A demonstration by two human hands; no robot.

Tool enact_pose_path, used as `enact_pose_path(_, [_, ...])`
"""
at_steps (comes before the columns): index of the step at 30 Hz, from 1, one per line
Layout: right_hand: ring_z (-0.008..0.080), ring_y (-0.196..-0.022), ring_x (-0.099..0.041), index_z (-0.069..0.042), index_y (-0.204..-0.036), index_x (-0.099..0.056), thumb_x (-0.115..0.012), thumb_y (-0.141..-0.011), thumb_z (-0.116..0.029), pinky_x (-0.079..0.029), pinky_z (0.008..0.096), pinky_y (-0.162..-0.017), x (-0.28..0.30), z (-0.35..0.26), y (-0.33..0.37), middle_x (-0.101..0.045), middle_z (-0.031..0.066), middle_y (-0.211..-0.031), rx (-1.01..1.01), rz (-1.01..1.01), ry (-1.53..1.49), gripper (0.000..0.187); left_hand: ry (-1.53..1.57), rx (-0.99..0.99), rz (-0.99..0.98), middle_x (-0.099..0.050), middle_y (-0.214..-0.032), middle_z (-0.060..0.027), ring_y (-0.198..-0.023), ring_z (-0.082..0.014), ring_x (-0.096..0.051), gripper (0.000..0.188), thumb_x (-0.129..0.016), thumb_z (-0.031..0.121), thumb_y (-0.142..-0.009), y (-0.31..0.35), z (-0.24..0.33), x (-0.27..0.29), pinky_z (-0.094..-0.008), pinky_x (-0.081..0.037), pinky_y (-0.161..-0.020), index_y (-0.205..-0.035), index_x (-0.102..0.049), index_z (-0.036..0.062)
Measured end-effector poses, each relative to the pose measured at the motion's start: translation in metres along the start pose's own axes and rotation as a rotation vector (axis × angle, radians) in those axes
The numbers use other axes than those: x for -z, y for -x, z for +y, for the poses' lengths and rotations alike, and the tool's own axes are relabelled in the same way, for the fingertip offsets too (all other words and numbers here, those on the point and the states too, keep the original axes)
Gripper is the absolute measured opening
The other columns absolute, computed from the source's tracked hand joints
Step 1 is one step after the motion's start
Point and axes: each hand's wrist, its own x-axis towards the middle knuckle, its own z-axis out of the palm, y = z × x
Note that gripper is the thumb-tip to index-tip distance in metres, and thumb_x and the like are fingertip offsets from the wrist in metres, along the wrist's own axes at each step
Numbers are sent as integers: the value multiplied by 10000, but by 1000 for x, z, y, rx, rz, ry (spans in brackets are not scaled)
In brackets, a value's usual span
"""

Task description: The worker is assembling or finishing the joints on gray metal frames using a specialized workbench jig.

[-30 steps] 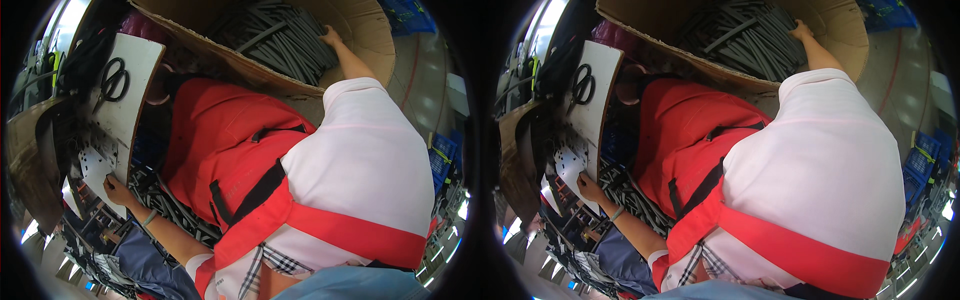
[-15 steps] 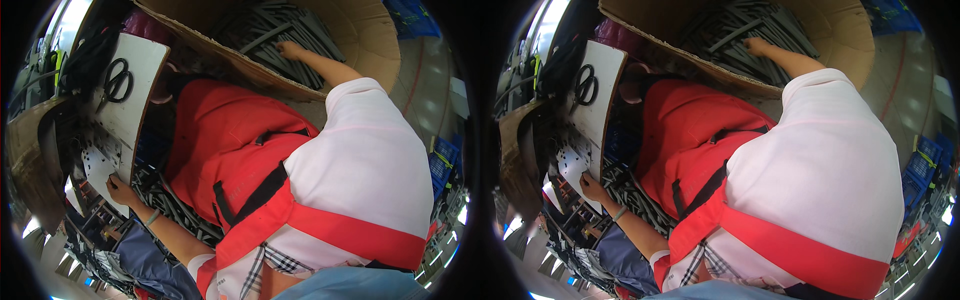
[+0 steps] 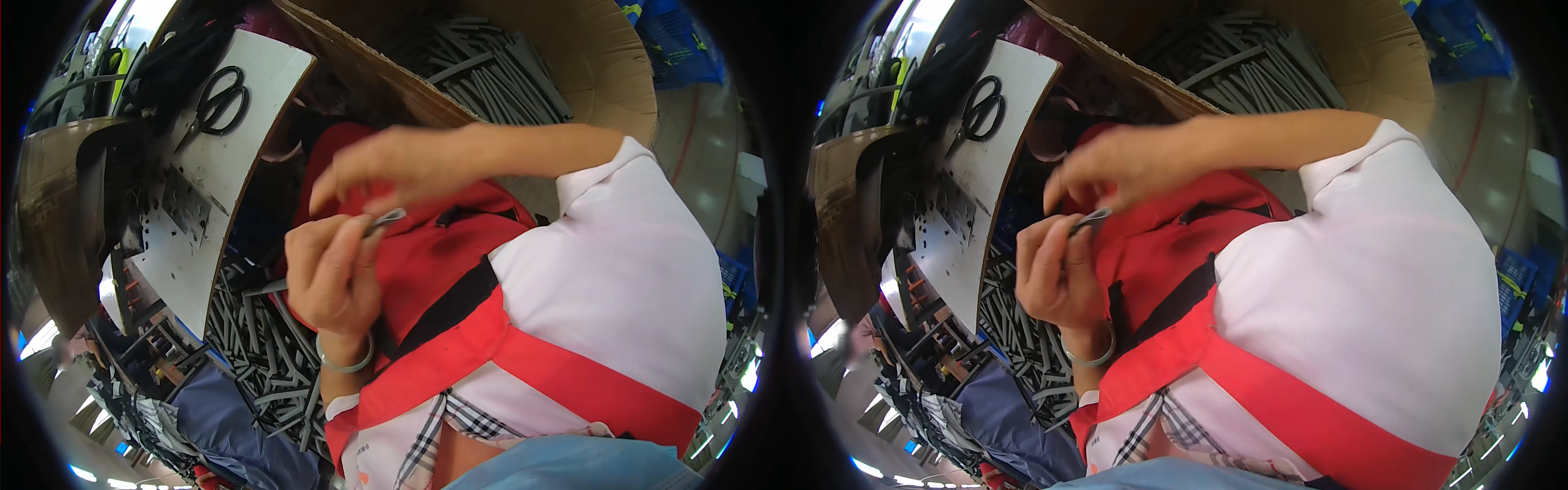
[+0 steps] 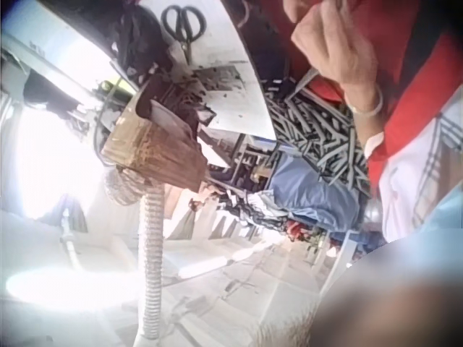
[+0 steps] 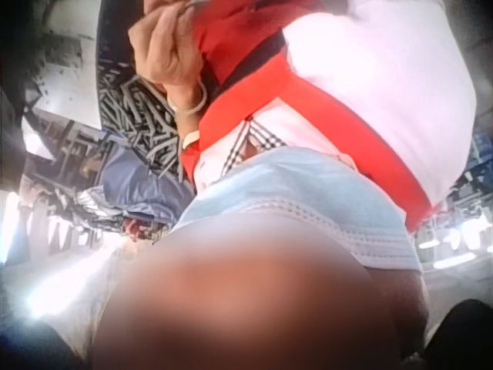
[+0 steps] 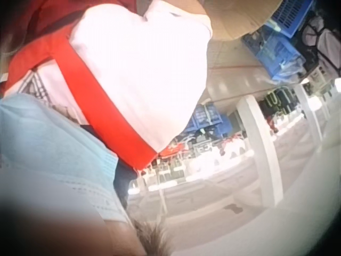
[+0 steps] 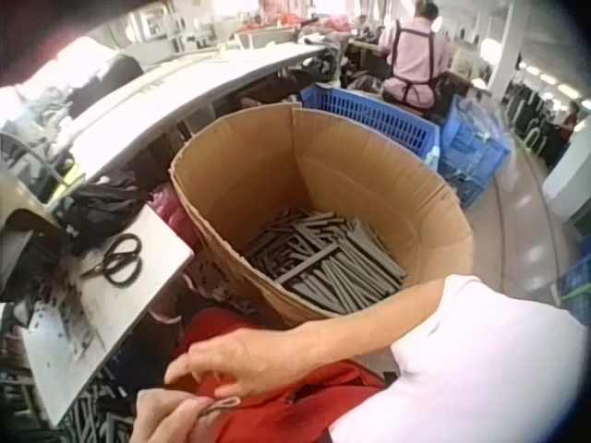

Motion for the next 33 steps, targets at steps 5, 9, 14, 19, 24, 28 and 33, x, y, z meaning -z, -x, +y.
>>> enact_pose_path(5, [234,-873,-601,-7,-1191,-582,-653,-887,-106,-492,339,-782,-91,32,-2,-637,115,-951,126,-215,-214,328,48,93,-196,-669,-928,-118,-819,-267,-613,221,-731,84,-793,27,-11,11,-352,-469,-757,-1001,-688,24])
enact_pose_path(9, [95,-806,-567,-77,-1140,-651,-617,-965,-292,-501,258,-694,-58,0,-12,-617,24,-902,-162,13,-565,280,-24,505,-422,-657,-958,-125,-852,-265,-589,250,-607,206,-941,63,-60,76,-339,-461,-782,-1054,-654,-12])
enact_pose_path(14, [122,-677,-606,-8,-1114,-643,-595,-955,-433,-508,249,-619,-43,40,-12,-652,72,-868,-427,176,-572,456,255,835,-513,-447,-652,3,-637,-85,-382,250,-623,166,-947,101,-73,107,-250,-313,-581,-788,-564,-18])
enact_pose_path(19, [121,-658,-630,13,-1013,-679,-588,-954,-448,-498,239,-540,-52,45,-8,-678,89,-835,-645,-116,-544,473,353,852,-446,-440,-673,44,-653,-56,-376,247,-643,153,-938,100,-74,105,-232,-300,-577,-767,-559,-4])
enact_pose_path(24, [132,-773,-645,-29,-931,-693,-659,-912,-181,-509,287,-667,-52,-15,-9,-684,49,-852,76,-173,-11,157,317,858,-402,-466,-680,54,-655,-45,-391,241,-648,170,-942,89,-77,101,-219,-310,-584,-775,-585,8])
enact_pose_path(28, [134,-742,-611,-33,-930,-666,-641,-912,-154,-495,277,-669,29,-24,-14,-647,39,-810,131,459,49,125,316,918,-417,-471,-699,91,-661,-17,-380,239,-649,172,-950,100,-84,92,-199,-292,-594,-771,-585,27])
enact_pose_path(33, [147,-805,-590,-50,-1092,-622,-631,-899,-161,-497,300,-717,148,172,50,-634,41,-888,-343,807,451,223,328,1031,-436,-520,-686,71,-649,-33,-428,226,-672,184,-931,107,-87,75,-205,-332,-591,-788,-627,15])
